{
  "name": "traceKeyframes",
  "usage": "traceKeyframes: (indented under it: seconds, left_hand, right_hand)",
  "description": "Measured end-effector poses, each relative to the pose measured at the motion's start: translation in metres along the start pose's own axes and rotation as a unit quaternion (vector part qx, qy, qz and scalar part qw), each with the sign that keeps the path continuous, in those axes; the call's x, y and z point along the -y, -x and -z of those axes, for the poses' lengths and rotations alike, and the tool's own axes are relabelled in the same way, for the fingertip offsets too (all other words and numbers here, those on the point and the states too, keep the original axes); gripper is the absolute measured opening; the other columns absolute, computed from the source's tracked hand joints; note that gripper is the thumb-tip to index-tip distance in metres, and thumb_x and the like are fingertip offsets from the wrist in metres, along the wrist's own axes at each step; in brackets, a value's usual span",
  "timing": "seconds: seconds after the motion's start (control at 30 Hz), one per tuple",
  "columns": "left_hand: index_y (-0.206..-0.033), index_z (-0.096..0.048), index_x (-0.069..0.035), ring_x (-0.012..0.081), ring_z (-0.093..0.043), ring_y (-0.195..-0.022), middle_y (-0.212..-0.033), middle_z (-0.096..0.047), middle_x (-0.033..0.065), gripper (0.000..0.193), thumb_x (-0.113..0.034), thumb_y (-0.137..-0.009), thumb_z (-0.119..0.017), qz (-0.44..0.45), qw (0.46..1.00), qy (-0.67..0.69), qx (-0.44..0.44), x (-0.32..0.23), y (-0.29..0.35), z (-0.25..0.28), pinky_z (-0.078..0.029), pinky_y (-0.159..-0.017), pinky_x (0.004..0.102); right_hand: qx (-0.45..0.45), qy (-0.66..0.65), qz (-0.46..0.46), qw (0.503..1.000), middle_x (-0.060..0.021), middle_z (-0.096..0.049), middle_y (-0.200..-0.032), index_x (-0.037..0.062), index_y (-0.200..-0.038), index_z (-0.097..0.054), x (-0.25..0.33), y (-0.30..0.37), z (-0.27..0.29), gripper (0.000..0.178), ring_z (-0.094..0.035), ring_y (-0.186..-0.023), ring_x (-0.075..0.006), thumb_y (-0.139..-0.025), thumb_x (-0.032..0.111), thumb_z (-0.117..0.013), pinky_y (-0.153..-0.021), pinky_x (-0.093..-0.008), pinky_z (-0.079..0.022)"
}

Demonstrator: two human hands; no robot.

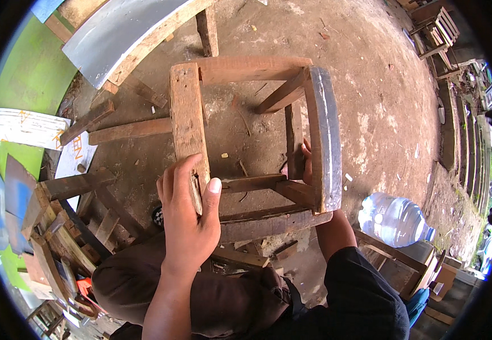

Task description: The person assembles a wooden chair frame by hand, using a hammer to drive nails into joints and aligning wooden pieces. They repeatedly position and secure the frame components on the ground in a cluttered workshop.

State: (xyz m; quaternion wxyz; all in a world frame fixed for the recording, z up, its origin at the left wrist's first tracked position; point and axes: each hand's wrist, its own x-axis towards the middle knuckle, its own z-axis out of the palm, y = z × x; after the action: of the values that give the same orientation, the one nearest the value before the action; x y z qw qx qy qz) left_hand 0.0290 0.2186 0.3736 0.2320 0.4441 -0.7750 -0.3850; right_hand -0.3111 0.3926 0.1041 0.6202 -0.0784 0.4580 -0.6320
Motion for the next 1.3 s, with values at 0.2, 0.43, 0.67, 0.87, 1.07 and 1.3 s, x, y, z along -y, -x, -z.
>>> traceKeyframes:
  seconds: [0.2,0.43,0.67,0.87,1.07,1.3]
  left_hand:
    - [-0.138,-0.051,-0.002,0.0423,-0.049,-0.118,-0.128,-0.055,0.0227,0.042,-0.026,-0.104,-0.060,0.005,1.000,-0.002,0.003,0.000,-0.002,0.001,-0.038,-0.104,0.0544]
    - [-0.133,-0.055,-0.001,0.0372,-0.054,-0.115,-0.125,-0.059,0.0197,0.036,-0.026,-0.107,-0.053,0.022,0.999,0.027,-0.018,0.001,-0.006,0.001,-0.041,-0.104,0.0504]
    - [-0.132,-0.062,-0.001,0.0195,-0.059,-0.109,-0.121,-0.065,0.0125,0.054,-0.044,-0.113,-0.035,0.179,0.947,0.247,-0.095,0.009,-0.016,0.012,-0.049,-0.094,0.0359]
    - [-0.134,-0.062,-0.003,0.0204,-0.056,-0.113,-0.125,-0.065,0.0109,0.064,-0.056,-0.110,-0.037,0.223,0.939,0.222,-0.136,0.013,-0.021,0.014,-0.046,-0.099,0.0393]
    - [-0.130,-0.063,-0.001,0.0205,-0.056,-0.110,-0.122,-0.065,0.0129,0.056,-0.049,-0.109,-0.045,0.213,0.947,0.206,-0.123,0.018,-0.010,0.011,-0.044,-0.100,0.0376]
    - [-0.137,-0.054,-0.004,0.0372,-0.055,-0.121,-0.129,-0.053,0.0210,0.042,-0.034,-0.108,-0.054,0.111,0.987,0.035,-0.109,0.017,-0.008,-0.021,-0.040,-0.109,0.0480]
  right_hand:
    - [-0.001,0.004,0.009,1.000,-0.0171,-0.070,-0.119,0.0036,-0.145,-0.047,0.002,-0.006,0.002,0.050,-0.072,-0.096,-0.0222,-0.099,0.012,-0.066,-0.081,-0.0345,-0.060]
    - [-0.014,0.019,0.023,0.999,-0.0174,-0.070,-0.118,0.0037,-0.145,-0.047,0.005,0.000,0.000,0.052,-0.072,-0.096,-0.0221,-0.099,0.012,-0.067,-0.081,-0.0344,-0.060]
    - [-0.091,0.079,0.076,0.990,-0.0177,-0.071,-0.118,0.0038,-0.146,-0.046,0.000,0.038,0.010,0.053,-0.072,-0.096,-0.0219,-0.098,0.011,-0.068,-0.080,-0.0343,-0.060]
    - [-0.224,0.128,0.131,0.957,-0.0180,-0.071,-0.117,0.0039,-0.146,-0.045,-0.007,0.093,0.016,0.054,-0.072,-0.095,-0.0218,-0.098,0.011,-0.069,-0.080,-0.0343,-0.059]
    - [-0.227,0.293,0.101,0.923,-0.0197,-0.071,-0.114,0.0061,-0.147,-0.041,0.015,0.117,0.011,0.062,-0.071,-0.094,-0.0215,-0.095,0.010,-0.073,-0.078,-0.0356,-0.059]
    - [-0.144,0.497,0.129,0.846,-0.0167,-0.074,-0.098,0.0032,-0.136,-0.054,0.116,0.017,0.021,0.050,-0.067,-0.082,-0.0150,-0.096,0.027,-0.074,-0.072,-0.0335,-0.057]
